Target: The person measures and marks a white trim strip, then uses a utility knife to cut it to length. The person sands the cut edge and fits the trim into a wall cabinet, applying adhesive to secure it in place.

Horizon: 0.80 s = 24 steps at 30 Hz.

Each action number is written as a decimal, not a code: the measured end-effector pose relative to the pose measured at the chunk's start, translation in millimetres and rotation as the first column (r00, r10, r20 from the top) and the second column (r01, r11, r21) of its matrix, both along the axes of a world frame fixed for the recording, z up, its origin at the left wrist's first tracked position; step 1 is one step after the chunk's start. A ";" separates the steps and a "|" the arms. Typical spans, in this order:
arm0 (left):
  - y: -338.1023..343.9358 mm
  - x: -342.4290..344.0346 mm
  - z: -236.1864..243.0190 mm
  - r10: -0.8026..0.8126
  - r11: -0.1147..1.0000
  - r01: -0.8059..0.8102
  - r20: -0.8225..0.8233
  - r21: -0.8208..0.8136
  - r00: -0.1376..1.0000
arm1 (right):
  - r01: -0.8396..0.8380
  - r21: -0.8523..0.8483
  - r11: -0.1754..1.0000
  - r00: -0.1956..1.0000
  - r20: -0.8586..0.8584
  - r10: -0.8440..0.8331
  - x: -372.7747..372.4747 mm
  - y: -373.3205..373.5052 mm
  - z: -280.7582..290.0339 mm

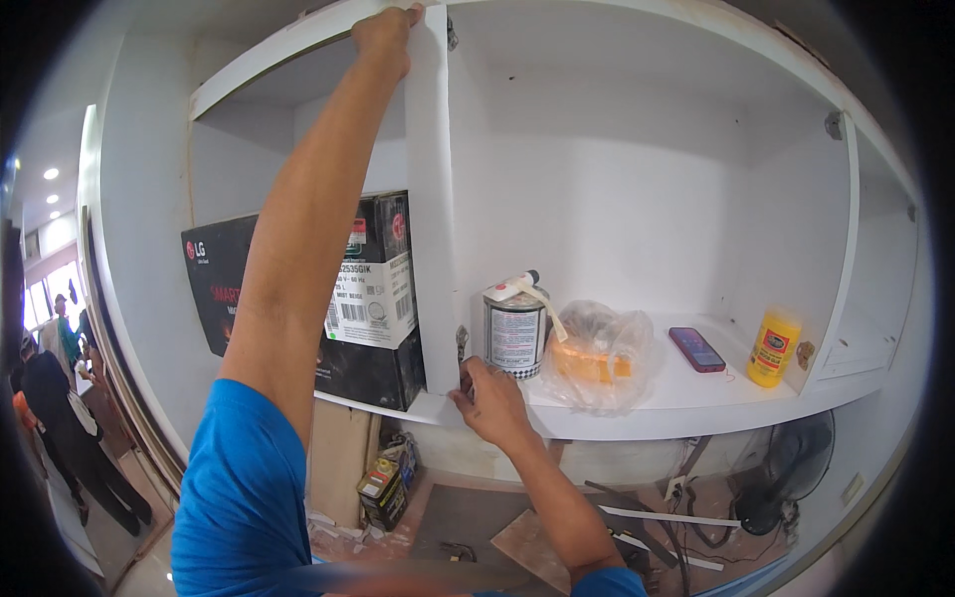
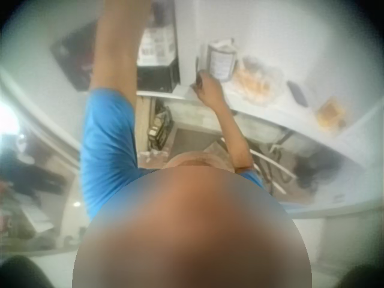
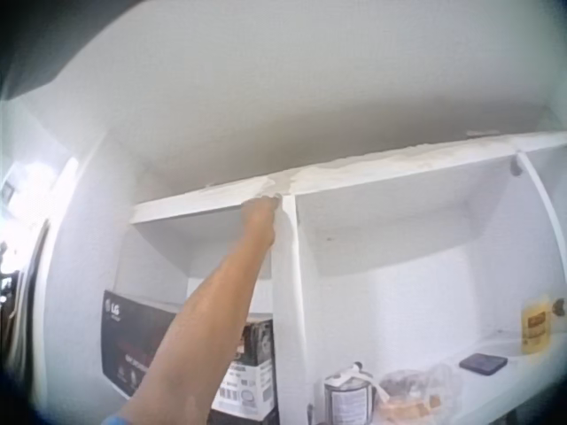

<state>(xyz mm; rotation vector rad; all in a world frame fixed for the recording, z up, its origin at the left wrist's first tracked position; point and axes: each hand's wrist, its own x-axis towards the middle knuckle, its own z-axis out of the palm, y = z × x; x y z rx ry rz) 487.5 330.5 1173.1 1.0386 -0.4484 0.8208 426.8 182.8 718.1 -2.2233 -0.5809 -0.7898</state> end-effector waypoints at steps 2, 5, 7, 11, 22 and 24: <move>1.0 -1.5 -0.3 0.054 0.998 -0.055 0.031 0.014 0.998 | 0.011 -0.015 1.000 1.000 0.022 -0.011 -0.3 -0.3 -0.8; 6.2 3.6 -3.1 0.214 0.962 -0.232 0.132 0.146 0.968 | 0.008 -0.008 1.000 1.000 0.024 -0.008 0.0 0.6 -2.3; 10.2 -4.5 -11.9 0.404 0.846 -0.440 0.175 0.302 0.898 | 0.018 -0.006 1.000 1.000 0.026 -0.018 0.9 -0.5 -4.4; -1.4 5.0 -19.6 0.698 0.534 -0.841 0.515 0.090 0.498 | 0.028 -0.004 1.000 0.999 0.047 -0.028 2.6 -1.5 -8.2; -10.4 6.5 -28.7 0.530 0.342 -0.939 0.831 -0.025 0.170 | 0.023 -0.022 1.000 0.998 0.061 -0.021 7.4 -5.3 -10.9; -11.7 12.4 -30.4 0.531 0.389 -0.919 0.831 -0.062 0.168 | 0.022 -0.010 1.000 0.996 0.086 -0.021 6.6 -4.1 -10.2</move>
